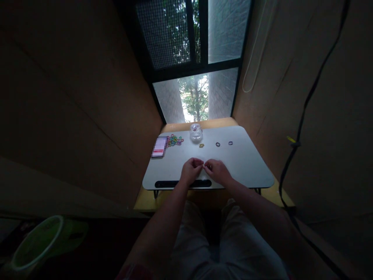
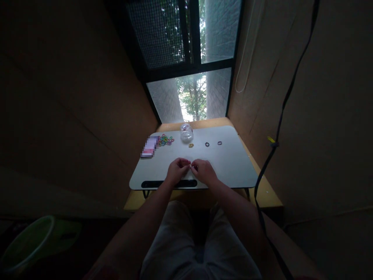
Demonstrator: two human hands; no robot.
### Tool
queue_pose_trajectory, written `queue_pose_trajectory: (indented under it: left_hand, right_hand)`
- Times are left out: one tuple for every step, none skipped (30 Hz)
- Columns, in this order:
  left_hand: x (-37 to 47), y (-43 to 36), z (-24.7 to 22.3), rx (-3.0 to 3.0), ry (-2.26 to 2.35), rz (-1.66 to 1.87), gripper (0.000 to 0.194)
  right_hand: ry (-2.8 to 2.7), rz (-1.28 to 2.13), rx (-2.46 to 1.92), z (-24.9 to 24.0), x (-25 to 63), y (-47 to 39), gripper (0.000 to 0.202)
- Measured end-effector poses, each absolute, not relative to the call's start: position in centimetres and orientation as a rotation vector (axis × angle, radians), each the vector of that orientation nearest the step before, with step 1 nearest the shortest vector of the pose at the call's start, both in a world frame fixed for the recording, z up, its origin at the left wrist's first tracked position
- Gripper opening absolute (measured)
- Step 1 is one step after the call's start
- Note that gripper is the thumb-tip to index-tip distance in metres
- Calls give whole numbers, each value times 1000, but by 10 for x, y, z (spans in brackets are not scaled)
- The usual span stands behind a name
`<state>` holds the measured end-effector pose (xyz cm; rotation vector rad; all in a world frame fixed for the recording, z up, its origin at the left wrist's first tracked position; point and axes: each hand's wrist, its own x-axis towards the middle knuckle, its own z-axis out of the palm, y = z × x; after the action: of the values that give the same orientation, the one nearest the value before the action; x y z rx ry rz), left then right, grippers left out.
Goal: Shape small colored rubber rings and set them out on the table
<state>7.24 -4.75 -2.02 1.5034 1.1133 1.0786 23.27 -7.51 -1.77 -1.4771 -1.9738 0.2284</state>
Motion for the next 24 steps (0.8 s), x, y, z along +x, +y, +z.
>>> queue_pose_trajectory:
  left_hand:
    - [72, -48, -20, 1508, 1100, 1063, 24]
    - [71, -48, -20, 1513, 1086, 1047, 26]
    - [71, -48, -21, 1520, 1073, 1033, 28]
    - [70, -48, -21, 1531, 1065, 1026, 29]
    - [70, -48, -21, 1545, 1060, 1023, 30]
    - [70, -49, -21, 1560, 1059, 1023, 30]
    - [70, -49, -21, 1578, 1060, 1021, 31]
    - [70, -50, -21, 1594, 1060, 1010, 31]
    - [69, -51, -20, 1603, 1057, 989, 32]
    - [69, -51, -20, 1607, 1048, 962, 34]
    - [68, -52, -19, 1608, 1035, 931, 36]
    - [68, -52, -18, 1608, 1020, 902, 37]
    - [67, -53, -17, 1611, 1005, 879, 38]
    - [67, -53, -16, 1617, 998, 868, 38]
    - [67, -53, -15, 1630, 999, 865, 36]
    - [67, -53, -14, 1648, 1008, 866, 35]
    - [67, -53, -13, 1671, 1025, 868, 34]
    - [67, -54, -13, 1697, 1046, 872, 33]
    - [67, -54, -12, 1722, 1067, 875, 31]
    - [67, -54, -11, 1743, 1083, 878, 31]
    - [67, -54, -11, 1757, 1094, 879, 30]
    - [67, -54, -11, 1763, 1104, 881, 29]
    - [67, -54, -12, 1763, 1115, 886, 28]
    - [67, -53, -12, 1755, 1130, 892, 27]
  right_hand:
    - [-1974, 230, -1478, -18, 233, -75, 14]
    - [-1974, 231, -1477, -17, 233, -75, 14]
    - [-1973, 233, -1476, -17, 232, -75, 13]
    - [-1972, 236, -1473, -17, 232, -76, 12]
    - [-1969, 240, -1470, -17, 232, -76, 11]
    - [-1964, 245, -1469, -17, 233, -76, 10]
    - [-1957, 253, -1470, -17, 233, -76, 9]
    - [-1949, 260, -1473, -17, 233, -76, 9]
    - [-1941, 266, -1476, -18, 233, -76, 10]
    - [-1934, 270, -1477, -18, 233, -76, 10]
    - [-1929, 272, -1476, -18, 233, -76, 11]
    - [-1925, 271, -1474, -19, 233, -76, 12]
    - [-1924, 270, -1473, -19, 233, -75, 13]
    - [-1923, 267, -1474, -19, 233, -75, 14]
    - [-1922, 263, -1477, -18, 233, -75, 15]
    - [-1920, 259, -1480, -18, 233, -75, 15]
    - [-1916, 256, -1483, -18, 233, -75, 16]
    - [-1914, 255, -1484, -18, 233, -75, 16]
    - [-1914, 255, -1483, -18, 233, -76, 16]
    - [-1916, 255, -1479, -18, 234, -76, 16]
    - [-1921, 259, -1472, -18, 234, -76, 17]
    - [-1926, 264, -1463, -17, 234, -76, 17]
    - [-1928, 270, -1453, -17, 235, -77, 17]
    - [-1929, 278, -1443, -17, 235, -77, 18]
